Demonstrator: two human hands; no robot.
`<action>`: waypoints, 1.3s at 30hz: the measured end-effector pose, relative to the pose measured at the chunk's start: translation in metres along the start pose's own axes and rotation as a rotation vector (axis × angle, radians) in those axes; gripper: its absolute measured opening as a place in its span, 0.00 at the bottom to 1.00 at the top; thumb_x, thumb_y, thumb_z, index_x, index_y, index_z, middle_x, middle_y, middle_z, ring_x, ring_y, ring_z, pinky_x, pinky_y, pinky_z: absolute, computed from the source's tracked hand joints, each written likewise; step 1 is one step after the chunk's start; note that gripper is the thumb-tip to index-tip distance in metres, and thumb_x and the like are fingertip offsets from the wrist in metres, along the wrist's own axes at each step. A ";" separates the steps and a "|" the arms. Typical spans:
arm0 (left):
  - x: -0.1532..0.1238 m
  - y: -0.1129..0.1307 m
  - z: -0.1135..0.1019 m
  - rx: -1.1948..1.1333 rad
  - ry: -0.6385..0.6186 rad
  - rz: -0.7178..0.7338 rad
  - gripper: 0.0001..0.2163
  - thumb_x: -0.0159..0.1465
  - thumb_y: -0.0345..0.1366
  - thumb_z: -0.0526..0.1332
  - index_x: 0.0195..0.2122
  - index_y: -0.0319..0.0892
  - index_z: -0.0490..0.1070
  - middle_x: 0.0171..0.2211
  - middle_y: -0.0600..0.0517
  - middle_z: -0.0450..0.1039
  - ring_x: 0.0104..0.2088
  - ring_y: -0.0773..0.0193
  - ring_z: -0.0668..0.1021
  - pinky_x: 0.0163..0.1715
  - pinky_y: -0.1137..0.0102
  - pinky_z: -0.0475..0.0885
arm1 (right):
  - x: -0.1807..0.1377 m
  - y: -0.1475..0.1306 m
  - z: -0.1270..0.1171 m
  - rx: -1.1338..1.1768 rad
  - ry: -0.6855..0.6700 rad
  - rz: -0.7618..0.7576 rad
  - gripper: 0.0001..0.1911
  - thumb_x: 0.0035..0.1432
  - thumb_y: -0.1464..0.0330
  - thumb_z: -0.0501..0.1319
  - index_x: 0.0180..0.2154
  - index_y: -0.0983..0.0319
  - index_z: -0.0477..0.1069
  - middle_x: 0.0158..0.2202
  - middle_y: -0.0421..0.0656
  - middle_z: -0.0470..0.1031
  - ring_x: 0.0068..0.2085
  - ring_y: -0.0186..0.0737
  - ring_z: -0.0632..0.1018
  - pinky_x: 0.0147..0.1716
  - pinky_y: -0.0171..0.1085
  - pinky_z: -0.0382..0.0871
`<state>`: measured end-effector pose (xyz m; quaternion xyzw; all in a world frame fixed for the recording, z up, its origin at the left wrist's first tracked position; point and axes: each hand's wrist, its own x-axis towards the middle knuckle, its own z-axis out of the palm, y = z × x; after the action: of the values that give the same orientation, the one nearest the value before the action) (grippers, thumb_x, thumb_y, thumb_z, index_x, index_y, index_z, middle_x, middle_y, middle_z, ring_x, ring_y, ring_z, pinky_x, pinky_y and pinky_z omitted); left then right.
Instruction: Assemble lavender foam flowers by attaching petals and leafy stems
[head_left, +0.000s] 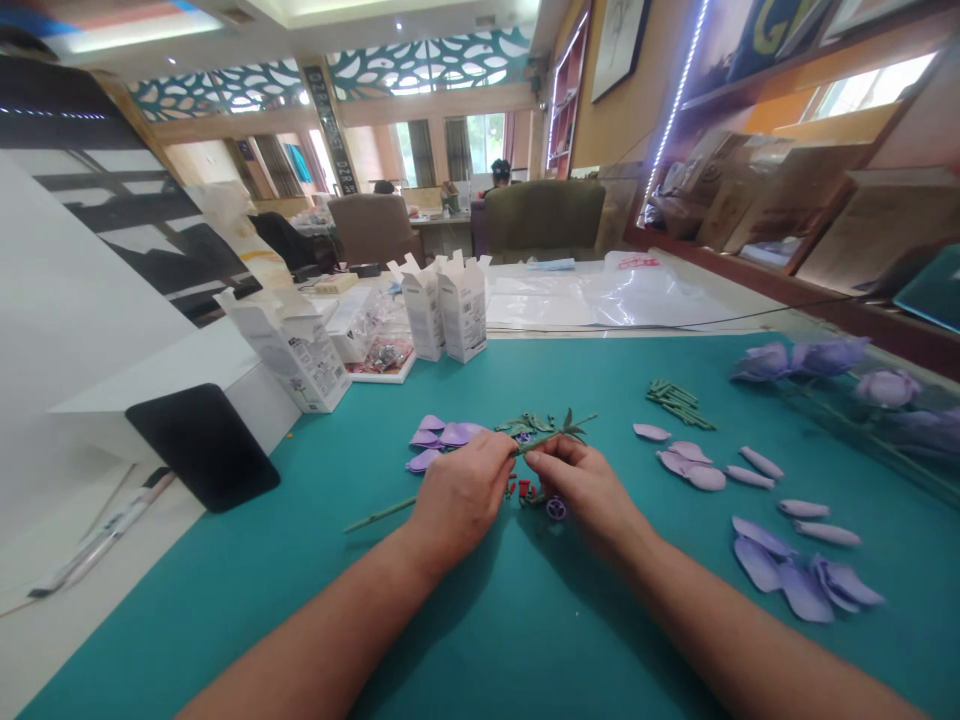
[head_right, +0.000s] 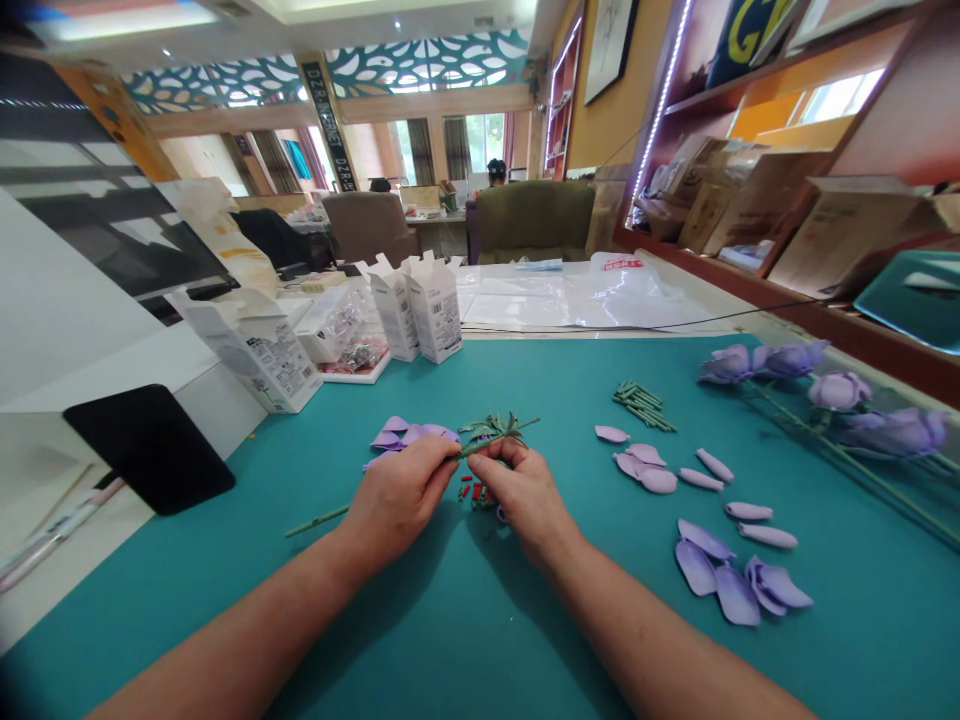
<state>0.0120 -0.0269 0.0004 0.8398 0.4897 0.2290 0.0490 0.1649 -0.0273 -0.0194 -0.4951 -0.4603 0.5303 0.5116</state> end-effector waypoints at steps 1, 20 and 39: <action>0.000 0.000 0.000 0.017 -0.006 0.003 0.10 0.67 0.35 0.49 0.42 0.44 0.69 0.39 0.49 0.75 0.37 0.61 0.76 0.35 0.70 0.66 | 0.000 0.000 0.000 0.006 -0.005 0.008 0.13 0.44 0.60 0.64 0.21 0.61 0.65 0.17 0.35 0.61 0.20 0.30 0.62 0.20 0.33 0.54; 0.002 -0.002 0.000 -0.057 -0.020 -0.035 0.10 0.66 0.34 0.49 0.41 0.42 0.69 0.39 0.47 0.75 0.38 0.58 0.75 0.36 0.67 0.66 | 0.000 0.003 0.001 0.091 -0.053 0.072 0.12 0.47 0.60 0.64 0.24 0.62 0.68 0.17 0.34 0.62 0.19 0.28 0.62 0.19 0.31 0.52; 0.011 -0.012 -0.020 -0.436 0.063 -0.239 0.09 0.61 0.39 0.56 0.35 0.41 0.73 0.25 0.55 0.74 0.25 0.68 0.72 0.28 0.73 0.67 | -0.002 0.001 -0.007 0.233 -0.331 0.176 0.19 0.49 0.54 0.66 0.32 0.61 0.65 0.23 0.36 0.72 0.23 0.29 0.71 0.25 0.32 0.61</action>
<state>-0.0017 -0.0145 0.0180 0.7382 0.5257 0.3478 0.2404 0.1714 -0.0292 -0.0207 -0.3771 -0.4288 0.6965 0.4345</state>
